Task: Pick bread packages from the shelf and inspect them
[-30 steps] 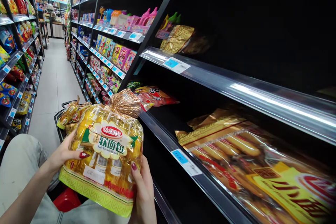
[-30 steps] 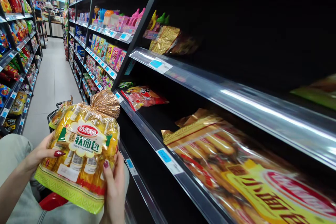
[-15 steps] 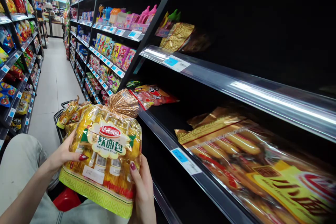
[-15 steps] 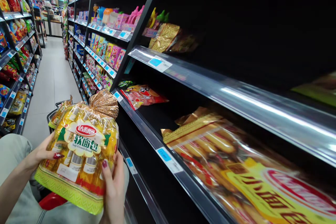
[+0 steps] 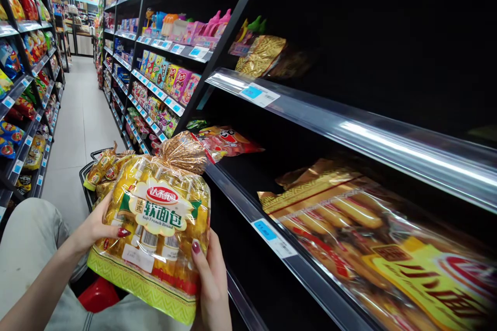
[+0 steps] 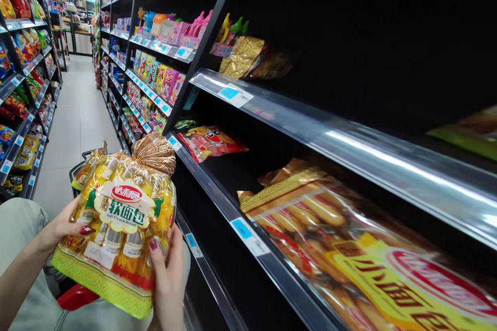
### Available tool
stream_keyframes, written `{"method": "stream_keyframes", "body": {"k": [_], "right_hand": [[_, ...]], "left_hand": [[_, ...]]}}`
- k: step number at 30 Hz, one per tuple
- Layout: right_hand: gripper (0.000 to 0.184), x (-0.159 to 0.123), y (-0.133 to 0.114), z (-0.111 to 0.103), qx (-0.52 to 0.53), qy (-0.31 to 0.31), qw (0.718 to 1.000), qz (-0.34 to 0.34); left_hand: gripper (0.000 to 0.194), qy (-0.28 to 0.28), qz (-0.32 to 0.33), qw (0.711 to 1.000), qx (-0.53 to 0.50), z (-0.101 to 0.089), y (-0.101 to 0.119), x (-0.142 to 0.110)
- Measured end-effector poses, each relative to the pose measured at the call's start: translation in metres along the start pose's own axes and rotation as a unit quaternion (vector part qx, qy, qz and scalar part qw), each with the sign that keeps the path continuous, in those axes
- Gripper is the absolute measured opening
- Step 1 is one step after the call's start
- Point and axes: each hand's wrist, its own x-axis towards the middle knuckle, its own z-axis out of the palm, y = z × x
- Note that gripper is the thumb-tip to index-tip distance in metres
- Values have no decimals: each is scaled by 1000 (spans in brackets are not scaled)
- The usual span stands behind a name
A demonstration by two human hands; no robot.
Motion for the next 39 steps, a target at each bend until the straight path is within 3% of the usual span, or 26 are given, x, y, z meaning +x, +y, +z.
{"method": "stream_keyframes", "body": {"k": [27, 33, 39], "right_hand": [[69, 0, -1, 1, 25, -14, 999, 20], [72, -2, 2, 0, 38, -9, 999, 14], [78, 5, 12, -12, 22, -55, 997, 43]], "left_hand": [[104, -27, 9, 1000, 1, -6, -3, 2], [94, 26, -28, 999, -32, -1, 1, 0], [73, 110, -97, 988, -47, -8, -1, 6]]}}
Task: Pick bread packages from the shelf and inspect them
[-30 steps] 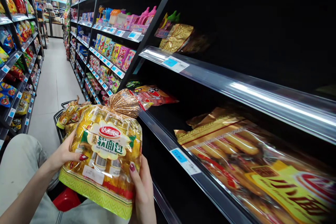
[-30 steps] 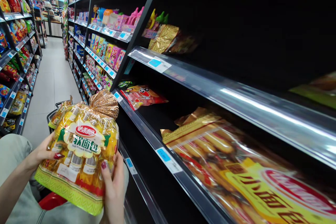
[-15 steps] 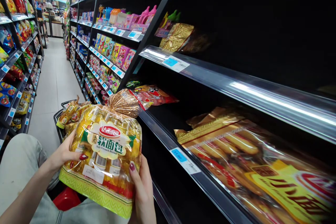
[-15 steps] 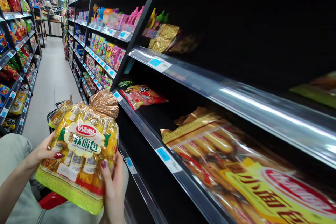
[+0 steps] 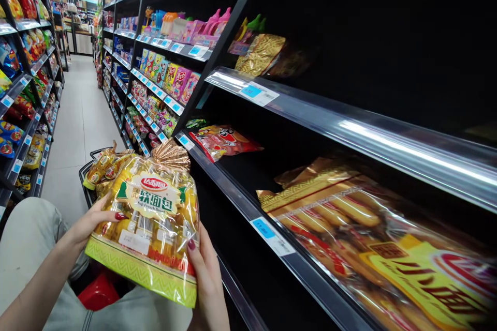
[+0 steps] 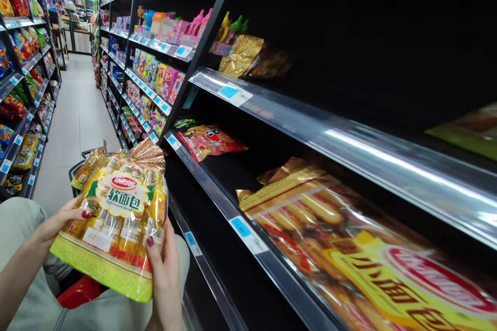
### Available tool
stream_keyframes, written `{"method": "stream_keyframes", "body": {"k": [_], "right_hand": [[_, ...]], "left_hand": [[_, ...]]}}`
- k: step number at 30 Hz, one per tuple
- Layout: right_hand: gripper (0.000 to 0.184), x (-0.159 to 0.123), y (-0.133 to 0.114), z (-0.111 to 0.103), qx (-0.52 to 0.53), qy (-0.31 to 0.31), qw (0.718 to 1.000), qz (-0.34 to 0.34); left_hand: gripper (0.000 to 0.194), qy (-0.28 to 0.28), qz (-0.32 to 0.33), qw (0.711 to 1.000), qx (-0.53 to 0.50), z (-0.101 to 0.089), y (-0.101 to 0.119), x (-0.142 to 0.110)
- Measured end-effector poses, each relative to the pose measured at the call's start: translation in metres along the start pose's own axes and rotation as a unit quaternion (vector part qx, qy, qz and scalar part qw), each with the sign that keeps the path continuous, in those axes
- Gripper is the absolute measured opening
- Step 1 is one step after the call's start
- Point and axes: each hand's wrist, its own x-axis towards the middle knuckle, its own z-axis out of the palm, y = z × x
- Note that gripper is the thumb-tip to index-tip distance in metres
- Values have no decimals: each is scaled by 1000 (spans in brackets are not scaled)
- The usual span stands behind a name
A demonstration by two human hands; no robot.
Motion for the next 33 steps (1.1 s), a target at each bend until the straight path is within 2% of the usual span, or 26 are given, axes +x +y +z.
{"method": "stream_keyframes", "body": {"k": [3, 6, 12, 16, 21, 33], "right_hand": [[76, 5, 3, -4, -7, 2, 1000, 21], [73, 7, 4, -3, 17, -6, 999, 44], [72, 9, 8, -6, 3, -12, 999, 37], [72, 9, 11, -10, -26, -31, 999, -4], [77, 11, 13, -8, 11, -89, 995, -45], [68, 11, 12, -8, -13, -88, 994, -69]], "left_hand": [[60, 32, -22, 999, 3, -7, -4, 7], [52, 35, -32, 999, -4, -13, -9, 14], [58, 42, -29, 999, 1, -14, -11, 17], [72, -5, -4, 1000, 13, -9, -5, 9], [90, -66, 61, 995, 50, -11, 3, 4], [83, -84, 98, 988, 83, -15, 5, 4]]}}
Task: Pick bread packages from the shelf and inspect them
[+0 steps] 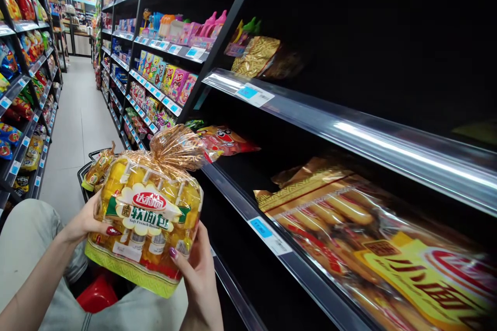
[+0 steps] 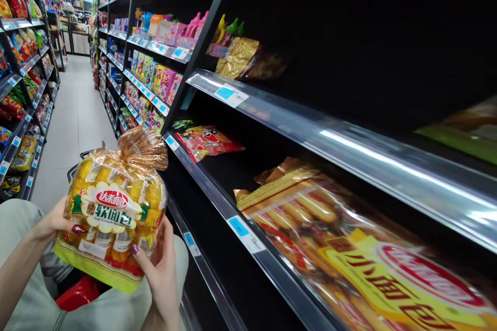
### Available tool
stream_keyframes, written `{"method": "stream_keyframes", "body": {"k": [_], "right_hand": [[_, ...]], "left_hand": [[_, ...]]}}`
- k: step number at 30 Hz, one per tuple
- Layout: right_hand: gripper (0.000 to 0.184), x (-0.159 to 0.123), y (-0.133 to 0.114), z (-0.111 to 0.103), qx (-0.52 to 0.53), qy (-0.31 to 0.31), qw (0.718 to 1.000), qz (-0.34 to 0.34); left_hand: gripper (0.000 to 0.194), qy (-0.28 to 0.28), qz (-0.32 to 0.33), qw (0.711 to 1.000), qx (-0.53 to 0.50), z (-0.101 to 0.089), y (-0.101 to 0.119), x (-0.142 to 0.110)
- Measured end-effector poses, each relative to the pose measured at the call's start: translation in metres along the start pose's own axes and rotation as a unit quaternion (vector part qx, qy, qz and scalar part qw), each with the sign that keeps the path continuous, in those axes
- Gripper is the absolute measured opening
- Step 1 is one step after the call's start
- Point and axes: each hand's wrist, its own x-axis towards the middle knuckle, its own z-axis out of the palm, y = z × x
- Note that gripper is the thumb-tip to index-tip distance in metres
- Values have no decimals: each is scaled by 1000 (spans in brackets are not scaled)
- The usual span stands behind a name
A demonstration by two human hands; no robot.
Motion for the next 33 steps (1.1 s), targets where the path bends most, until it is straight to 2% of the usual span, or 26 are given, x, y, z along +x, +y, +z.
{"method": "stream_keyframes", "body": {"k": [3, 7, 10, 12, 14, 15, 16, 17, 20, 21, 23, 25, 26, 27, 28, 30, 31, 32, 33], "right_hand": [[70, 0, -2, 5, -16, 36, 999, -16], [72, -2, -9, 30, -80, 148, 983, -73], [69, -6, -8, 57, -177, 249, 946, -106], [67, -7, 1, 74, -288, 281, 901, -160], [66, -8, 14, 90, -399, 257, 840, -263], [66, -8, 20, 96, -443, 230, 808, -313], [67, -8, 27, 103, -475, 202, 782, -349], [70, -8, 32, 109, -500, 179, 763, -369], [73, -10, 39, 126, -550, 112, 738, -373], [72, -11, 38, 131, -558, 82, 738, -371], [64, -15, 31, 137, -549, 6, 754, -360], [52, -18, 21, 136, -489, -77, 793, -356], [47, -18, 15, 133, -447, -99, 812, -361], [42, -18, 9, 128, -409, -95, 828, -371], [38, -17, 4, 120, -381, -59, 842, -378], [30, -11, -2, 99, -363, 88, 858, -351], [26, -7, -3, 86, -357, 163, 866, -310], [27, -2, -3, 73, -339, 211, 881, -253], [33, 3, -2, 60, -306, 222, 907, -185]], "left_hand": [[81, 14, -6, 1000, -9, 0, -3, 1], [78, 66, 24, 998, 1, -3, -7, 6], [73, 126, 78, 986, 73, 0, -7, 6], [73, 90, 80, 989, 85, 8, -7, 1], [76, -2, 67, 997, 36, 20, -9, -6], [77, -33, 63, 997, 0, 26, -10, -9], [75, -35, 61, 997, -34, 31, -12, -11], [72, -7, 61, 996, -63, 34, -14, -13], [52, 163, 46, 976, -134, 33, -16, -10], [44, 212, 34, 964, -157, 30, -15, -7], [28, 267, 4, 945, -190, 21, -10, -1], [14, 287, -11, 933, -215, 12, -3, 5], [12, 291, -6, 930, -226, 7, 1, 7], [16, 293, 3, 926, -237, 2, 4, 9], [22, 295, 10, 923, -248, -3, 7, 9], [36, 286, 7, 923, -256, -13, 10, 7], [42, 274, -6, 928, -254, -19, 10, 6], [48, 258, -21, 933, -250, -23, 11, 4], [52, 237, -35, 939, -247, -27, 10, 1]]}}
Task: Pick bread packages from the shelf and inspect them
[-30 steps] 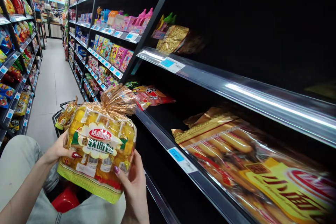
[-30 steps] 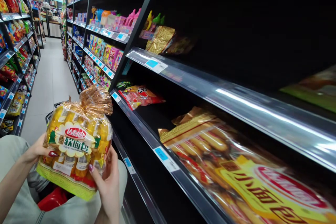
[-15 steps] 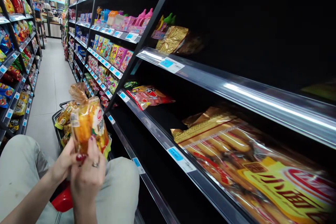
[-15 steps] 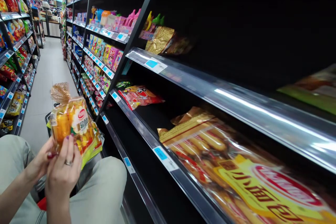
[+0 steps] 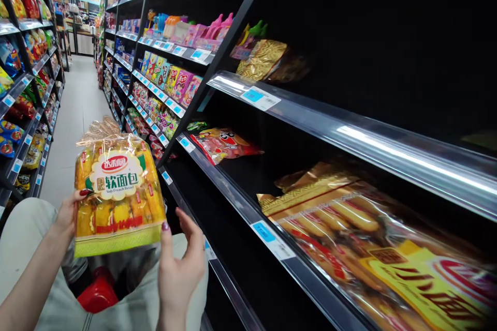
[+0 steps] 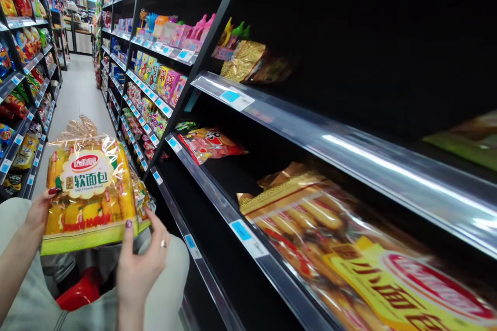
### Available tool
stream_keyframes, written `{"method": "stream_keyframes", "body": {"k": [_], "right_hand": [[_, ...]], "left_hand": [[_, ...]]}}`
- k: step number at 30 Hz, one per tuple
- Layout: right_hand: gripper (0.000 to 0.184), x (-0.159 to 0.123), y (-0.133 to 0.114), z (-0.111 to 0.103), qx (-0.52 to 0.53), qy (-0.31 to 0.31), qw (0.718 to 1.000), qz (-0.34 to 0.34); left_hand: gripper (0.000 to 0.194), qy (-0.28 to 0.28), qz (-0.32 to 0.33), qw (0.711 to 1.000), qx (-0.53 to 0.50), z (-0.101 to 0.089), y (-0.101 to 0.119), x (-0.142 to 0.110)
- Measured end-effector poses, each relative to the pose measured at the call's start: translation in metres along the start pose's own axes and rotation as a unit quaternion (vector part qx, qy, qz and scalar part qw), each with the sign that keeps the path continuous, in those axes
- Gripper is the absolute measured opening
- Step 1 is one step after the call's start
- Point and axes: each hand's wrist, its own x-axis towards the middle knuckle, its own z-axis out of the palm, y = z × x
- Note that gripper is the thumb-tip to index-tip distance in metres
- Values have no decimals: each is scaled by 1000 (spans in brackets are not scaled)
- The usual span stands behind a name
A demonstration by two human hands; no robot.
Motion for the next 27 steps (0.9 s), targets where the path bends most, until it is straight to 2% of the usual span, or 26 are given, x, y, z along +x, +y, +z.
{"method": "stream_keyframes", "body": {"k": [1, 3, 5, 7, 9, 11, 15, 19, 24, 27], "right_hand": [[43, 6, 10, -5, 47, -40, 996, 71], [60, 13, 28, -13, 178, -152, 957, 172], [70, 14, 40, -17, 289, -238, 900, 225], [75, 11, 46, -19, 350, -271, 859, 259], [76, 8, 47, -20, 373, -272, 841, 283], [74, 6, 47, -20, 383, -262, 836, 292], [68, 6, 41, -22, 405, -236, 832, 297], [66, 6, 29, -23, 412, -207, 832, 308], [69, 6, 21, -24, 431, -209, 814, 328], [73, 7, 21, -25, 440, -212, 804, 338]], "left_hand": [[55, -25, -15, 1000, 8, -3, 1, 0], [60, -93, -38, 995, 23, -6, 0, -2], [63, -169, -65, 983, 40, -5, -4, -2], [63, -229, -99, 967, 51, -2, -10, -2], [64, -265, -126, 954, 54, -1, -17, -1], [66, -280, -134, 949, 53, -2, -23, 1], [66, -271, -134, 952, 55, -5, -26, 2], [67, -277, -125, 951, 51, 2, -23, -3], [70, -299, -136, 943, 56, 14, -20, -10], [67, -315, -131, 939, 51, 15, -20, -9]]}}
